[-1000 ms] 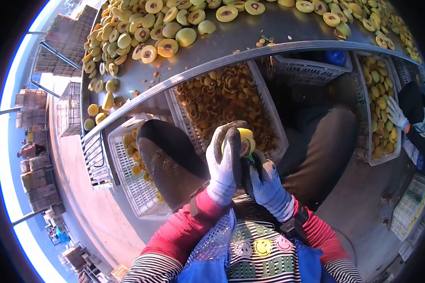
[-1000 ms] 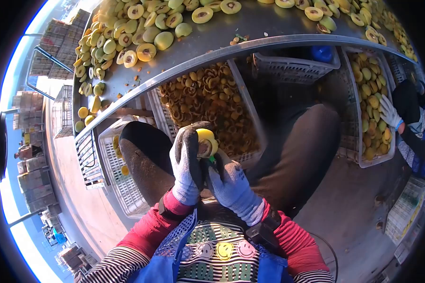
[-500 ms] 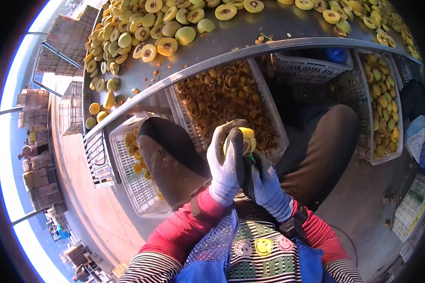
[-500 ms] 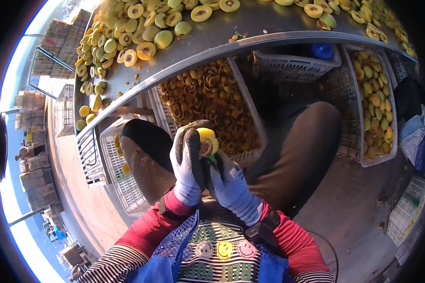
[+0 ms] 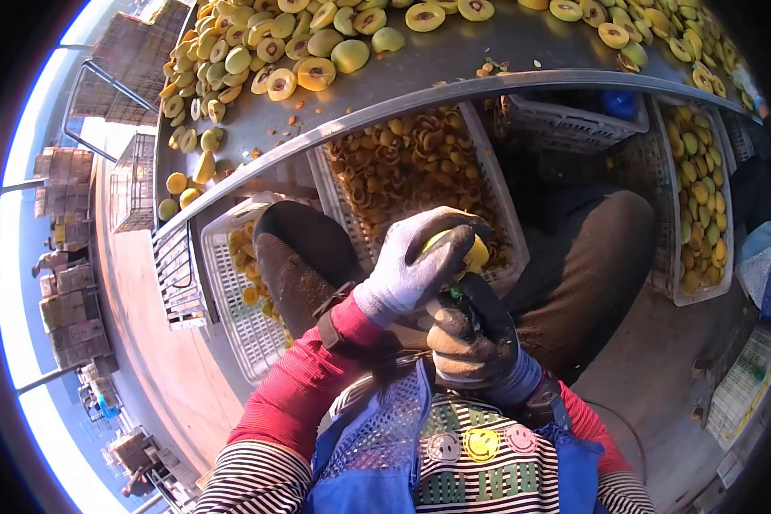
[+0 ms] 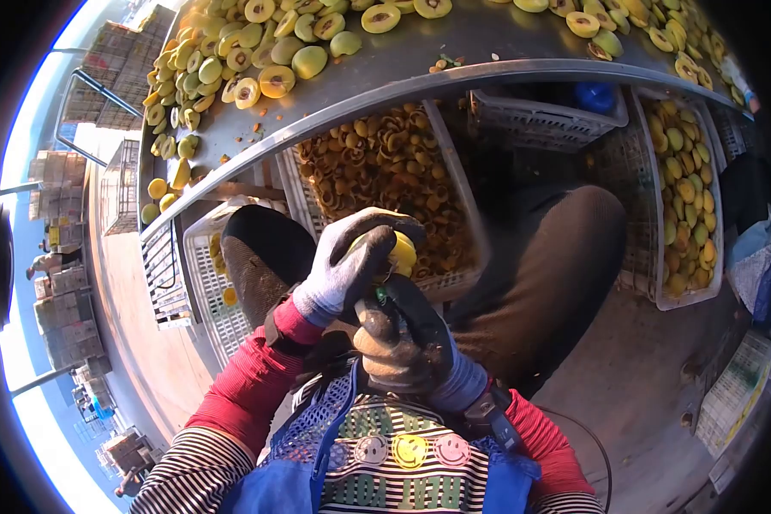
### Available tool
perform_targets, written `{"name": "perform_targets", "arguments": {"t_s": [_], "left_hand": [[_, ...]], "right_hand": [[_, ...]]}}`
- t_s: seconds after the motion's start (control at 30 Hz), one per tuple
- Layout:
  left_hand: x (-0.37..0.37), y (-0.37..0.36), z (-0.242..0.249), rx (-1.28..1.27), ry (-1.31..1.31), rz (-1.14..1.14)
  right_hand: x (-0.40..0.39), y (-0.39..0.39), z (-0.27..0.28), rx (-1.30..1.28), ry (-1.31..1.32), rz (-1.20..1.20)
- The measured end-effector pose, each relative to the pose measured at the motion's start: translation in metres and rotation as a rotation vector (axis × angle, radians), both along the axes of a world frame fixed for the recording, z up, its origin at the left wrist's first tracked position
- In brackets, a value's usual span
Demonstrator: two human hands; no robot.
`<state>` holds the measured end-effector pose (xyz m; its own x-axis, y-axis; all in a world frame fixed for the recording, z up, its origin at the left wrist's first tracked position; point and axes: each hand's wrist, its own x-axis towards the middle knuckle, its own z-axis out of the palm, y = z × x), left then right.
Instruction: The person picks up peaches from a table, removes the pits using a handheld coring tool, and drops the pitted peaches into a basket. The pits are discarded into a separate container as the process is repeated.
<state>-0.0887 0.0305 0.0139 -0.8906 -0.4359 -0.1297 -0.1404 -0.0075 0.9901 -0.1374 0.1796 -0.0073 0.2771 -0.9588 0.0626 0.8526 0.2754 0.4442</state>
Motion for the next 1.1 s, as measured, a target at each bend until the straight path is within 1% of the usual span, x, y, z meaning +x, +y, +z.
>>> {"name": "perform_targets", "arguments": {"t_s": [0.03,0.07,0.1,0.13,0.17,0.2,0.23,0.27,0.3,0.33,0.37,0.4,0.43,0.47,0.5,0.53,0.57,0.63,0.7,0.73,0.77,0.8,0.83,0.9,0.93,0.97,1.03,1.1], "left_hand": [[0.002,0.005,0.001,-0.111,0.102,-0.027],[0.006,0.012,-0.008,0.338,0.068,0.129],[0.010,0.020,-0.028,0.784,0.034,0.283],[0.013,0.028,-0.055,1.120,0.134,0.485],[0.014,0.033,-0.056,1.033,0.178,0.528],[0.020,0.033,-0.054,0.932,0.159,0.537],[0.024,0.029,-0.043,0.832,0.137,0.541],[0.032,0.021,-0.033,0.748,0.046,0.606],[0.045,0.012,-0.032,-0.095,-0.127,0.531],[0.046,0.006,0.006,0.468,-0.017,0.754],[0.069,-0.010,-0.001,0.331,0.084,0.781],[0.096,-0.030,-0.007,0.135,0.176,0.853],[0.126,-0.052,-0.007,-0.182,0.123,0.942],[0.147,-0.071,0.011,-0.143,0.108,1.014],[0.183,-0.097,0.007,-0.685,-0.180,0.883],[0.228,-0.133,-0.007,-0.666,-0.434,0.790],[0.268,-0.159,-0.022,-0.831,-1.022,0.742],[0.249,-0.177,0.004,-0.879,-0.832,0.698],[0.185,-0.194,0.028,-0.762,-0.460,0.728],[0.139,-0.198,0.044,-0.954,-0.396,0.513],[0.105,-0.223,0.037,-0.899,-0.458,0.567],[0.066,-0.239,0.038,-1.214,-0.559,0.383],[0.025,-0.255,0.038,-1.246,-0.515,0.348],[-0.045,-0.310,0.014,-1.215,-0.536,0.288],[-0.074,-0.323,0.007,-1.167,-0.679,0.308],[-0.095,-0.355,-0.018,-0.946,-0.637,0.228],[-0.122,-0.347,-0.027,-1.047,-0.860,0.260],[-0.111,-0.350,-0.021,-0.914,-0.586,0.183]], "right_hand": [[0.002,-0.003,0.001,-0.023,-0.097,-0.031],[0.004,-0.005,0.002,-0.046,-0.127,-0.049],[0.002,-0.007,0.004,-0.053,-0.126,-0.044],[-0.005,-0.009,0.005,-0.069,-0.002,-0.128],[-0.011,-0.010,0.004,-0.084,0.117,-0.211],[-0.014,-0.011,-0.013,-0.090,0.012,-0.131],[-0.010,-0.012,-0.022,0.034,-0.003,-0.121],[-0.009,-0.011,-0.024,0.057,-0.011,-0.094],[-0.010,-0.013,-0.024,0.073,-0.012,-0.059],[-0.010,-0.016,-0.024,0.059,-0.010,-0.051],[-0.010,-0.017,-0.024,0.085,0.006,-0.044],[-0.011,-0.017,-0.023,0.110,0.022,-0.039],[-0.013,-0.018,-0.023,0.135,0.029,-0.040],[-0.017,-0.018,-0.024,0.145,0.055,-0.042],[-0.021,-0.019,-0.025,0.157,0.080,-0.036],[-0.023,-0.019,-0.028,0.142,0.088,-0.039],[-0.025,-0.020,-0.026,0.164,0.111,-0.033],[-0.027,-0.022,-0.024,0.232,0.210,-0.009],[-0.025,-0.029,-0.028,0.247,0.253,0.026],[-0.025,-0.032,-0.029,0.287,0.294,0.051],[-0.026,-0.036,-0.031,0.326,0.339,0.073],[-0.025,-0.037,-0.040,0.299,0.333,0.089],[-0.023,-0.038,-0.045,0.300,0.336,0.095],[-0.020,-0.037,-0.052,0.565,0.565,0.072],[-0.021,-0.038,-0.055,0.499,0.592,0.041],[-0.022,-0.039,-0.055,0.502,0.596,0.028],[-0.019,-0.044,-0.054,0.578,0.634,-0.006],[-0.017,-0.048,-0.052,0.600,0.737,0.012]]}}
